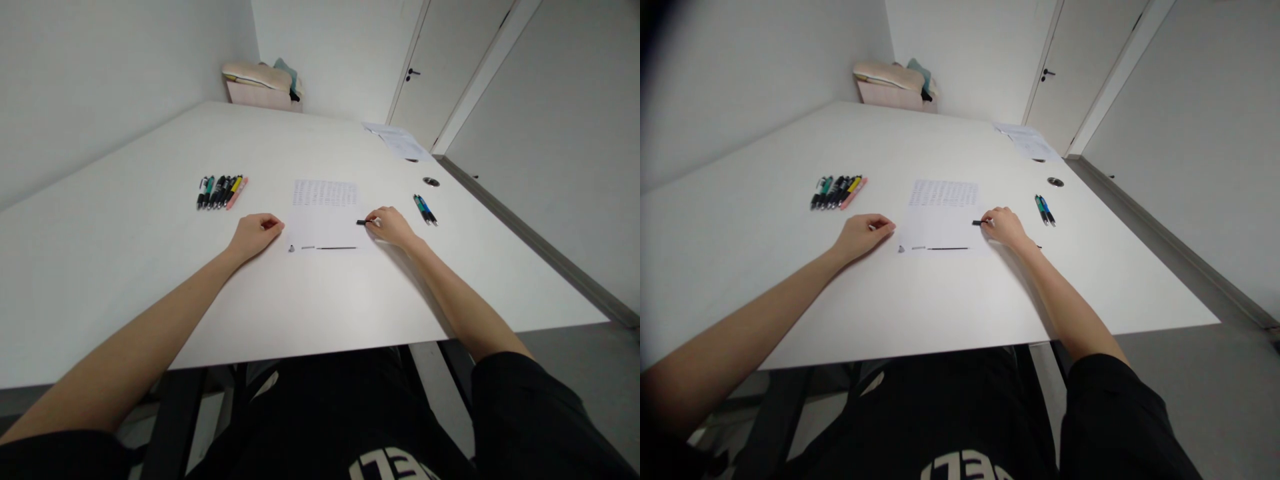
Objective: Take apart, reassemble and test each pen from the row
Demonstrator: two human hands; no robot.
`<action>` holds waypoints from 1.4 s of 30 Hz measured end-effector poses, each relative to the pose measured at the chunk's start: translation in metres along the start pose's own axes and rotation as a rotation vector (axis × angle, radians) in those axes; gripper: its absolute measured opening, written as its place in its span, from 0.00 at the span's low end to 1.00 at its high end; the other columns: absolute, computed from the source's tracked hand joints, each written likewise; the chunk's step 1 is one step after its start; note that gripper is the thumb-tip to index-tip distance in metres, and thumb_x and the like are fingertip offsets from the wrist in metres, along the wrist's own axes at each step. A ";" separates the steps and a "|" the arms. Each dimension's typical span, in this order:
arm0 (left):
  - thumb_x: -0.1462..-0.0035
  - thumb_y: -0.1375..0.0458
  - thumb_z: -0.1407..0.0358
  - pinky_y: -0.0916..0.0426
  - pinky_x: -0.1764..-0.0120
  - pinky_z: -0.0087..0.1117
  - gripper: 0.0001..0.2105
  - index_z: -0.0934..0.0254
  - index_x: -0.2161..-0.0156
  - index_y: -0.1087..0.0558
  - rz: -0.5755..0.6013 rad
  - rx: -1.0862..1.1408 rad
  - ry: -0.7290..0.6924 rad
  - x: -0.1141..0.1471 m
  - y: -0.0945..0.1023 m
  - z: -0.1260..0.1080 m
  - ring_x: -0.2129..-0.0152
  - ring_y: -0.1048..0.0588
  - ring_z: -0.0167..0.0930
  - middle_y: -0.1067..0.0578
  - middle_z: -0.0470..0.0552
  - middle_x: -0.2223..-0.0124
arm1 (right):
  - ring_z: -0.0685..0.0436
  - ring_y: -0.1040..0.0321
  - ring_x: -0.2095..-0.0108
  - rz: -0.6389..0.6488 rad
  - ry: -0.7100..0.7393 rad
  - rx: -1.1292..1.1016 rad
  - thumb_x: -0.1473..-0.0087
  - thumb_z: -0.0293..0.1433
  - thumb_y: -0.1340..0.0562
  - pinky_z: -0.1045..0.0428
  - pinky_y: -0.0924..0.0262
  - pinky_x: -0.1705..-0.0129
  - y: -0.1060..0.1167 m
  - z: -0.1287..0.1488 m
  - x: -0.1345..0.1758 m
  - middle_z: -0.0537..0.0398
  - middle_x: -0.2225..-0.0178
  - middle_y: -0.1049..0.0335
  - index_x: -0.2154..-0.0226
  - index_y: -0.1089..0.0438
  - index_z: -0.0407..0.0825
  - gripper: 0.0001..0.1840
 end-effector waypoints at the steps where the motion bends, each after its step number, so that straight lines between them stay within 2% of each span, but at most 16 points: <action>1: 0.52 0.45 0.57 0.36 0.66 0.30 0.13 0.64 0.69 0.24 0.001 0.002 -0.001 0.000 0.000 0.000 0.74 0.28 0.30 0.23 0.51 0.70 | 0.41 0.34 0.60 -0.002 0.010 -0.010 0.48 0.34 0.44 0.47 0.44 0.55 0.002 0.002 0.000 0.47 0.62 0.27 0.63 0.27 0.47 0.14; 4: 0.52 0.45 0.57 0.36 0.66 0.30 0.13 0.64 0.69 0.24 0.001 0.002 -0.005 0.000 0.000 -0.001 0.74 0.28 0.31 0.23 0.51 0.69 | 0.43 0.34 0.61 -0.015 0.069 -0.095 0.49 0.32 0.43 0.47 0.45 0.54 0.014 0.012 0.004 0.49 0.63 0.27 0.65 0.27 0.47 0.12; 7: 0.51 0.46 0.57 0.36 0.66 0.30 0.14 0.65 0.69 0.24 0.008 -0.011 0.003 0.000 -0.001 -0.001 0.74 0.28 0.31 0.23 0.51 0.69 | 0.44 0.33 0.62 0.010 0.121 -0.205 0.51 0.32 0.41 0.49 0.43 0.57 0.023 0.020 0.012 0.52 0.65 0.27 0.67 0.27 0.48 0.10; 11: 0.51 0.46 0.57 0.35 0.65 0.31 0.15 0.66 0.68 0.24 0.015 -0.036 0.006 -0.001 -0.001 -0.001 0.73 0.28 0.31 0.23 0.52 0.69 | 0.45 0.33 0.63 0.083 0.161 -0.315 0.52 0.34 0.40 0.50 0.42 0.61 0.025 0.024 0.022 0.52 0.65 0.27 0.67 0.27 0.48 0.09; 15: 0.51 0.46 0.57 0.35 0.65 0.31 0.15 0.66 0.68 0.24 0.018 -0.035 0.008 -0.001 -0.002 0.000 0.74 0.28 0.31 0.23 0.52 0.69 | 0.44 0.34 0.62 0.136 0.198 -0.318 0.52 0.34 0.40 0.49 0.42 0.60 0.020 0.027 0.028 0.52 0.65 0.27 0.67 0.28 0.48 0.10; 21: 0.51 0.46 0.57 0.35 0.65 0.31 0.14 0.66 0.68 0.24 0.011 -0.037 0.000 -0.001 -0.001 0.000 0.74 0.28 0.31 0.22 0.52 0.69 | 0.44 0.33 0.63 0.150 0.284 -0.278 0.51 0.35 0.41 0.47 0.44 0.55 0.016 0.038 0.029 0.52 0.66 0.26 0.67 0.27 0.48 0.10; 30: 0.50 0.46 0.57 0.35 0.65 0.31 0.14 0.66 0.68 0.24 0.013 -0.035 0.003 -0.001 -0.001 -0.002 0.74 0.29 0.31 0.23 0.52 0.69 | 0.43 0.33 0.61 0.189 0.290 -0.288 0.52 0.34 0.40 0.47 0.43 0.56 0.011 0.039 0.031 0.51 0.64 0.26 0.66 0.26 0.48 0.11; 34: 0.50 0.46 0.57 0.35 0.66 0.30 0.14 0.65 0.68 0.24 0.014 -0.039 -0.004 -0.001 -0.002 -0.001 0.74 0.29 0.30 0.23 0.51 0.69 | 0.43 0.34 0.60 0.148 0.224 -0.343 0.51 0.36 0.40 0.48 0.42 0.58 0.019 0.029 0.031 0.50 0.62 0.27 0.63 0.27 0.48 0.13; 37: 0.50 0.46 0.57 0.35 0.66 0.30 0.14 0.65 0.68 0.24 0.013 -0.037 -0.006 -0.002 -0.002 0.000 0.74 0.28 0.30 0.23 0.51 0.69 | 0.45 0.35 0.63 0.073 0.113 -0.425 0.50 0.38 0.42 0.50 0.42 0.63 0.028 0.008 0.029 0.51 0.63 0.28 0.65 0.28 0.47 0.14; 40: 0.50 0.46 0.57 0.35 0.66 0.30 0.14 0.65 0.68 0.24 0.011 -0.036 -0.001 -0.002 -0.002 0.000 0.74 0.28 0.30 0.23 0.51 0.69 | 0.49 0.38 0.72 -0.012 -0.051 -0.520 0.51 0.39 0.43 0.52 0.45 0.68 0.032 -0.026 0.027 0.52 0.71 0.29 0.71 0.29 0.46 0.14; 42: 0.50 0.46 0.57 0.35 0.66 0.30 0.14 0.65 0.68 0.24 0.009 -0.034 0.002 -0.002 -0.002 0.001 0.74 0.28 0.30 0.23 0.51 0.69 | 0.51 0.41 0.75 -0.010 -0.147 -0.622 0.54 0.37 0.42 0.53 0.47 0.70 0.026 -0.048 0.027 0.55 0.76 0.33 0.73 0.31 0.45 0.11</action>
Point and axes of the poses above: each hand's wrist, its own x-axis away from the middle knuckle, its own y-axis out of the back of the hand, z = x × y, the point moved 10 cm from there along -x, towards the middle knuckle
